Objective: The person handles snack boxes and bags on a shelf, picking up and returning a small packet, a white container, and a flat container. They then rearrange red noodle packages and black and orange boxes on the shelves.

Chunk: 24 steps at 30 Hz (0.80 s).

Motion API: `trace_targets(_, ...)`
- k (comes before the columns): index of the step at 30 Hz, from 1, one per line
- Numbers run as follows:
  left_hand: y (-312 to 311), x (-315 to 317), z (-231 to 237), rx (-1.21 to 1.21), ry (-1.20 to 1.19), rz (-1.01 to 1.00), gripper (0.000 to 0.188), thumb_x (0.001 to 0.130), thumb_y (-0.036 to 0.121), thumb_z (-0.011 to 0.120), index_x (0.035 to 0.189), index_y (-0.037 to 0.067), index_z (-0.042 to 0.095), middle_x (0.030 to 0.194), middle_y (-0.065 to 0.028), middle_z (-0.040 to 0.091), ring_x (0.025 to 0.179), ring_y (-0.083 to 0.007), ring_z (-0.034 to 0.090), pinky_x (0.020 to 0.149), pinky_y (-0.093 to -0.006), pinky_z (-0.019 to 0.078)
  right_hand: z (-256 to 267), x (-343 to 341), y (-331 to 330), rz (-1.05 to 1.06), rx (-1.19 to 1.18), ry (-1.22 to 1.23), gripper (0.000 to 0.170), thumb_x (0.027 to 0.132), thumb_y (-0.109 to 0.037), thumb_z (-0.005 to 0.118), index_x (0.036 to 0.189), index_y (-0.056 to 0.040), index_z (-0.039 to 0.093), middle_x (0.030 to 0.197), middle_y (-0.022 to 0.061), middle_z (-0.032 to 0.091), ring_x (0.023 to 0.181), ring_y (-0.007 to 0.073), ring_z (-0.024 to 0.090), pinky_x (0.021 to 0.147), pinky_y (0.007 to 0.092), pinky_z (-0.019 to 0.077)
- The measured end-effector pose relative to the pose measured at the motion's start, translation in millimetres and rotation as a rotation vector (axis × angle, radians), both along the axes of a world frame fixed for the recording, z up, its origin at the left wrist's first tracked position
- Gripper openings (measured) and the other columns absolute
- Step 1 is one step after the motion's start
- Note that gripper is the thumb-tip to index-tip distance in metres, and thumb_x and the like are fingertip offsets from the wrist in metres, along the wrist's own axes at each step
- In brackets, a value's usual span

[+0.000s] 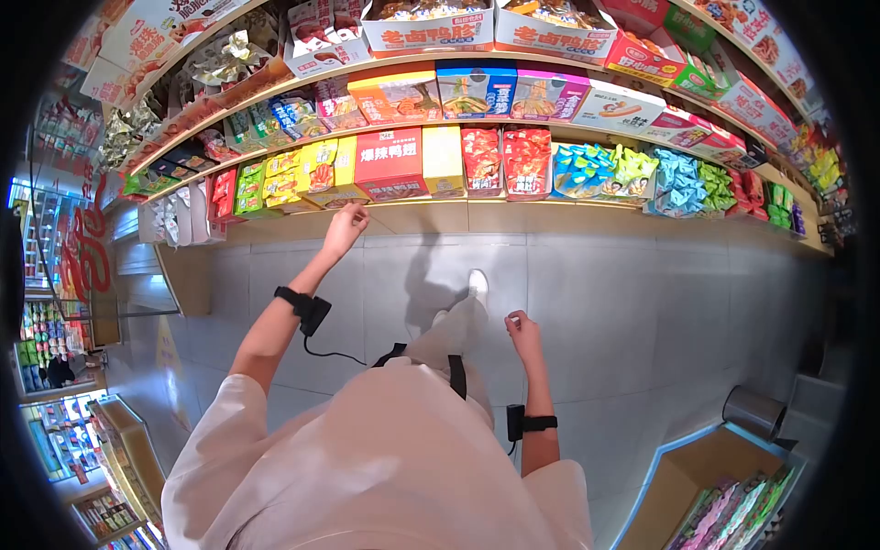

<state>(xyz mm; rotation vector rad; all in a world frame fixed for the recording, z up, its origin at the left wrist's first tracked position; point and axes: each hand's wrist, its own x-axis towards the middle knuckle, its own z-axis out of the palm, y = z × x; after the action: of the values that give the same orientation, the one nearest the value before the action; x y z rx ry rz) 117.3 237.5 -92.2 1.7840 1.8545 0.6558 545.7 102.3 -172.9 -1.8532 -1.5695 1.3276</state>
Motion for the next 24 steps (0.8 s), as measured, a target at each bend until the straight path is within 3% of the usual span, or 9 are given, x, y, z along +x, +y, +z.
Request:
trace_targets(3, 37, 26, -2, 0.093, 0.318, 0.024, 0.027, 0.073, 0.006, 0.064, 0.098, 0.001, 0.055, 0.096, -0.0143, 0.056, 0.092, -0.0285, 0.059, 0.075, -0.0382, 0.0496, 8, 26, 5, 0.031, -0.009, -0.038, 0.018, 0.087, -0.020, 0.057, 0.093, -0.0025, 0.059, 0.066, 0.0083, 0.063, 0.058, 0.0140, 0.061, 0.052, 0.0263, 0.0471)
trace_targets(4, 50, 28, -9, 0.080, 0.302, -0.029, 0.033, 0.070, 0.006, 0.064, 0.101, 0.002, 0.053, 0.101, -0.0147, 0.053, 0.095, -0.0303, 0.055, 0.076, -0.0400, 0.0491, 11, 34, 10, 0.021, -0.008, -0.050, 0.019, 0.087, -0.020, 0.057, 0.093, -0.0024, 0.059, 0.067, 0.0084, 0.063, 0.058, 0.0141, 0.061, 0.052, 0.0264, 0.0473)
trace_targets(7, 83, 33, -33, 0.145, 0.553, -0.111, 0.032, 0.069, 0.008, 0.064, 0.099, 0.006, 0.053, 0.095, -0.0122, 0.053, 0.098, -0.0294, 0.054, 0.078, -0.0381, 0.0491, 30, 62, 20, -0.017, -0.016, -0.092, 0.020, 0.087, -0.020, 0.057, 0.095, -0.0020, 0.060, 0.068, 0.0091, 0.064, 0.059, 0.0145, 0.061, 0.054, 0.0264, 0.0479)
trace_targets(10, 96, 31, -64, 0.054, 0.680, -0.195, 0.033, 0.075, 0.009, 0.055, 0.108, 0.006, 0.054, 0.103, -0.0105, 0.055, 0.100, -0.0263, 0.054, 0.080, -0.0378, 0.0483, 58, 87, 37, -0.037, -0.037, -0.146, 0.021, 0.087, -0.021, 0.056, 0.096, -0.0019, 0.060, 0.070, 0.0097, 0.064, 0.061, 0.0148, 0.062, 0.056, 0.0265, 0.0487)
trace_targets(12, 96, 34, -69, 0.077, 0.654, -0.158, 0.028, 0.079, 0.009, 0.049, 0.107, 0.005, 0.054, 0.107, -0.0101, 0.055, 0.103, -0.0265, 0.054, 0.081, -0.0377, 0.0478, 69, 104, 53, -0.024, -0.033, -0.194, 0.022, 0.087, -0.022, 0.056, 0.097, -0.0017, 0.060, 0.071, 0.0100, 0.065, 0.061, 0.0148, 0.062, 0.057, 0.0267, 0.0492)
trace_targets(15, 93, 33, -72, 0.004, 0.661, -0.161, 0.028, 0.078, 0.007, 0.050, 0.105, 0.003, 0.053, 0.109, -0.0106, 0.053, 0.103, -0.0261, 0.054, 0.082, -0.0386, 0.0477, 73, 117, 71, -0.072, -0.050, -0.214, 0.025, 0.086, -0.027, 0.057, 0.095, -0.0041, 0.060, 0.072, 0.0112, 0.066, 0.067, 0.0235, 0.064, 0.064, 0.0338, 0.0499)
trace_targets(19, 86, 42, -62, 0.196, 0.609, -0.065, 0.037, 0.074, 0.002, 0.052, 0.110, 0.002, 0.049, 0.103, -0.0132, 0.050, 0.095, -0.0280, 0.051, 0.078, -0.0382, 0.0460, 81, 123, 107, 0.020, 0.009, -0.246, 0.026, 0.086, -0.027, 0.057, 0.097, -0.0036, 0.059, 0.077, 0.0160, 0.065, 0.073, 0.0323, 0.063, 0.068, 0.0375, 0.0498)
trace_targets(24, 89, 48, -55, 0.254, 0.675, -0.038, 0.035, 0.074, 0.001, 0.051, 0.109, 0.001, 0.049, 0.101, -0.0135, 0.050, 0.095, -0.0285, 0.050, 0.077, -0.0384, 0.0457, 91, 108, 120, 0.046, 0.020, -0.176, 0.026, 0.086, -0.027, 0.057, 0.097, -0.0041, 0.059, 0.079, 0.0176, 0.065, 0.074, 0.0329, 0.063, 0.068, 0.0384, 0.0497)
